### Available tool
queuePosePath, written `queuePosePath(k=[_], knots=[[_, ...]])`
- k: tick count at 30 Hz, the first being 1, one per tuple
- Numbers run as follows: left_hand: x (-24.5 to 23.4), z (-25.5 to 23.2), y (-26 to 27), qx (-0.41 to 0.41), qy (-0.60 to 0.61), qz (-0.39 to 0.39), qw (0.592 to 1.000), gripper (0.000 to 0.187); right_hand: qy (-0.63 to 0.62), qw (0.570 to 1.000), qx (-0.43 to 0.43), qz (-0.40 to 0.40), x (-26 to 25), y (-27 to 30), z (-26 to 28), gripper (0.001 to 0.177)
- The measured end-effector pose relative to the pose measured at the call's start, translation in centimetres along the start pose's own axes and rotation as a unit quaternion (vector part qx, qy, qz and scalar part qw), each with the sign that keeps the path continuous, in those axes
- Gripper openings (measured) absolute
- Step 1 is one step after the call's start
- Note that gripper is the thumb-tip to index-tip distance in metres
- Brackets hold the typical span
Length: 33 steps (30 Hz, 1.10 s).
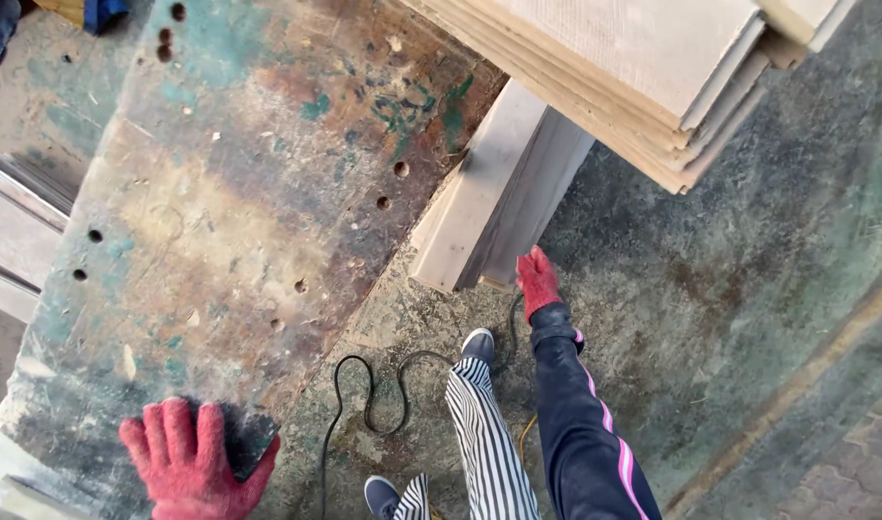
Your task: The person uses an angle grinder and a sanding block to sand the surfaces and edges of wooden planks.
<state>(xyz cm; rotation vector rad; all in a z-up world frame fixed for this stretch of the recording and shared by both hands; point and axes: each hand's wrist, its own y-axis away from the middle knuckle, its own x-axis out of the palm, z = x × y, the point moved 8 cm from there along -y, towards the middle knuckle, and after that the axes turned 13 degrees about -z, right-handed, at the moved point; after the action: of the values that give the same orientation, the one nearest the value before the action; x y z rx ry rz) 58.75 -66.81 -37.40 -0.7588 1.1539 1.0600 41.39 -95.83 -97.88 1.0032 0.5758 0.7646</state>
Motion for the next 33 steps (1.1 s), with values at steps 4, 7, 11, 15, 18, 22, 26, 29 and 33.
queuePosePath(k=[4, 7, 11, 15, 18, 22, 26, 29, 33], knots=[[-1.6, 0.1, -0.2, -0.010, 0.009, 0.001, 1.000, 0.069, -0.227, 0.969, 0.090, 0.035, -0.3, 9.0, 12.3, 0.054], [-2.3, 0.5, 0.8, -0.018, 0.009, -0.015, 1.000, 0.081, -0.350, 0.928, 0.010, 0.125, -1.4, 15.1, 25.5, 0.046], [-2.2, 1.2, 2.4, -0.026, 0.037, -0.049, 0.998, 0.092, -0.089, 0.834, -0.527, -0.138, -5.3, 27.1, 46.0, 0.076], [-2.6, 1.8, 3.1, -0.034, 0.037, -0.059, 0.997, 0.092, 0.312, 0.634, -0.676, -0.208, 0.4, 30.4, 56.1, 0.111], [-2.4, 2.0, 3.6, -0.037, 0.041, -0.072, 0.996, 0.098, 0.469, 0.626, -0.614, -0.105, 4.4, 23.4, 55.9, 0.127], [-1.6, 2.4, 4.1, -0.030, 0.032, -0.060, 0.997, 0.102, 0.541, 0.615, -0.556, -0.143, 6.6, 25.1, 57.6, 0.137], [-1.4, 2.6, 4.4, -0.036, 0.053, -0.051, 0.997, 0.104, 0.606, 0.600, -0.501, -0.148, 6.5, 25.1, 56.6, 0.133], [-2.1, 2.6, 4.0, -0.038, 0.056, -0.048, 0.997, 0.101, 0.574, 0.591, -0.548, -0.147, 7.6, 23.4, 55.1, 0.146], [-2.1, 2.9, 4.2, -0.044, 0.060, -0.058, 0.996, 0.103, 0.576, 0.531, -0.592, -0.191, 8.5, 23.7, 54.7, 0.138]])
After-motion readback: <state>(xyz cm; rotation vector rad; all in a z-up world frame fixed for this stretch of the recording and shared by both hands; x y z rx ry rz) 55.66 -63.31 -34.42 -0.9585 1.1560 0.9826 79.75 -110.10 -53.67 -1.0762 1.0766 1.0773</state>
